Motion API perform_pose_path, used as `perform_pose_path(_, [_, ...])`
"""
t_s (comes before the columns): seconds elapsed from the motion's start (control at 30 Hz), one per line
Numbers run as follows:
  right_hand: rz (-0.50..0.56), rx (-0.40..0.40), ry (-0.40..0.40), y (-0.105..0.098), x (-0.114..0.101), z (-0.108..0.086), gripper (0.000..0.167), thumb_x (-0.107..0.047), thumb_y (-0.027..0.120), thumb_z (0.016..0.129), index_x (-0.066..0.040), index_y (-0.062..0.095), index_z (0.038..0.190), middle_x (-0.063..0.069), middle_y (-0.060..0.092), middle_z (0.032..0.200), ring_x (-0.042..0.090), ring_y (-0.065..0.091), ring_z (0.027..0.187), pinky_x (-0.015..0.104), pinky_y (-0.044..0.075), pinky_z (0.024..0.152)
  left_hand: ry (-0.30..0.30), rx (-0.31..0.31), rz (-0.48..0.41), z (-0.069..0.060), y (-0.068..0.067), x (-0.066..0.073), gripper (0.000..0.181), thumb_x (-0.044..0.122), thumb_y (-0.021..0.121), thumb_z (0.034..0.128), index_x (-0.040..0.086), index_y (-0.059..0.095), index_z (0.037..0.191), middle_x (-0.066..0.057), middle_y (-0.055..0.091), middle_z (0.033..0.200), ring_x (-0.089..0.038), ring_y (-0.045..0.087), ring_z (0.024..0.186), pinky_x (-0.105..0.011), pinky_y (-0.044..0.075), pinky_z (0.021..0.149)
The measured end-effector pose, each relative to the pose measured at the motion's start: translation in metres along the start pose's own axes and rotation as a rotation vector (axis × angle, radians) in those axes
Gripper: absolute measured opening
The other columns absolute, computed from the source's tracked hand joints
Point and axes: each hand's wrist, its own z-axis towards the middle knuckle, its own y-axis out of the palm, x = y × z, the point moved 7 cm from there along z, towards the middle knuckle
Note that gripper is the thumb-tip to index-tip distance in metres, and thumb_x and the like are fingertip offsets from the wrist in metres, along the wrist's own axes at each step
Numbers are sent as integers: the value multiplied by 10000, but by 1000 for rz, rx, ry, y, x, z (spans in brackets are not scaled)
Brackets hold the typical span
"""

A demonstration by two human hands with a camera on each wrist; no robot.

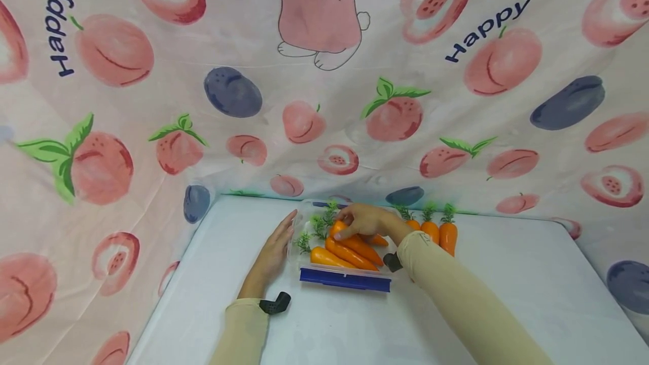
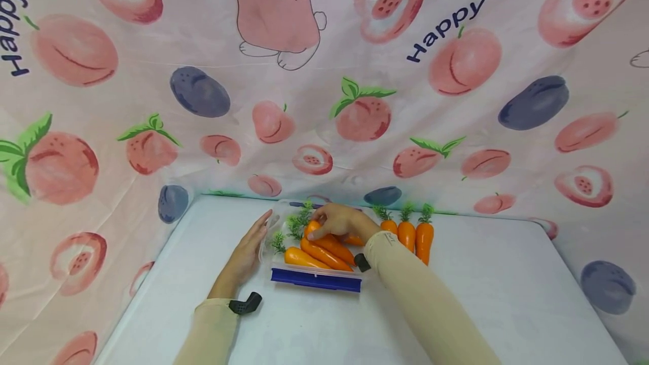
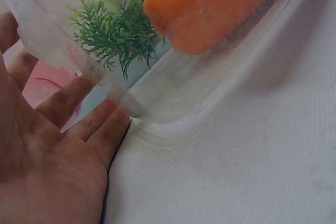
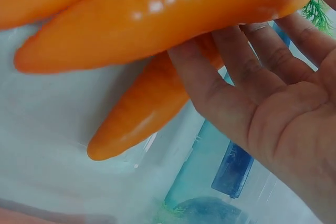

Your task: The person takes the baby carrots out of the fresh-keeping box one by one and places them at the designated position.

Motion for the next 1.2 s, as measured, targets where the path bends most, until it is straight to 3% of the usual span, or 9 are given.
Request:
perform_pose_path(0.2, [31,1,3,-6,2,-4,584,-375,778,909,-108,583,1391,123,596,1311,253,648,1061,427,628,853,-8,7,25,0,0,2,501,419,418,1094,351,354,1586,-48,214,1707,-275,138,1591,-495,122,1299])
perform_pose_path(0.4, [70,17,5,-19,-1,-20,745,-462,724,931,-86,461,1518,125,554,1464,315,592,1263,500,597,944,-3,19,78,2,-1,3,503,428,399,1099,346,347,1592,-41,238,1700,-285,170,1585,-514,142,1291])
perform_pose_path(0.7, [151,91,-46,-43,9,-48,523,-515,657,965,-143,615,1329,70,654,1238,248,639,1113,461,617,906,-16,14,63,1,0,2,499,420,402,1100,352,344,1591,-37,228,1704,-269,160,1589,-486,139,1297])
perform_pose_path(1.0, [264,160,-45,-69,29,-79,688,-530,626,980,-61,489,1464,148,605,1330,324,602,1168,476,607,935,-12,32,76,-1,-4,1,512,417,395,1101,318,338,1601,-57,228,1705,-288,155,1589,-496,132,1294])
perform_pose_path(1.2, [301,174,-19,-84,47,-99,751,-537,614,983,-48,414,1517,181,556,1390,349,562,1217,498,587,976,-13,14,33,-1,-1,1,526,392,397,1105,280,318,1612,-68,204,1711,-291,131,1593,-503,107,1299])
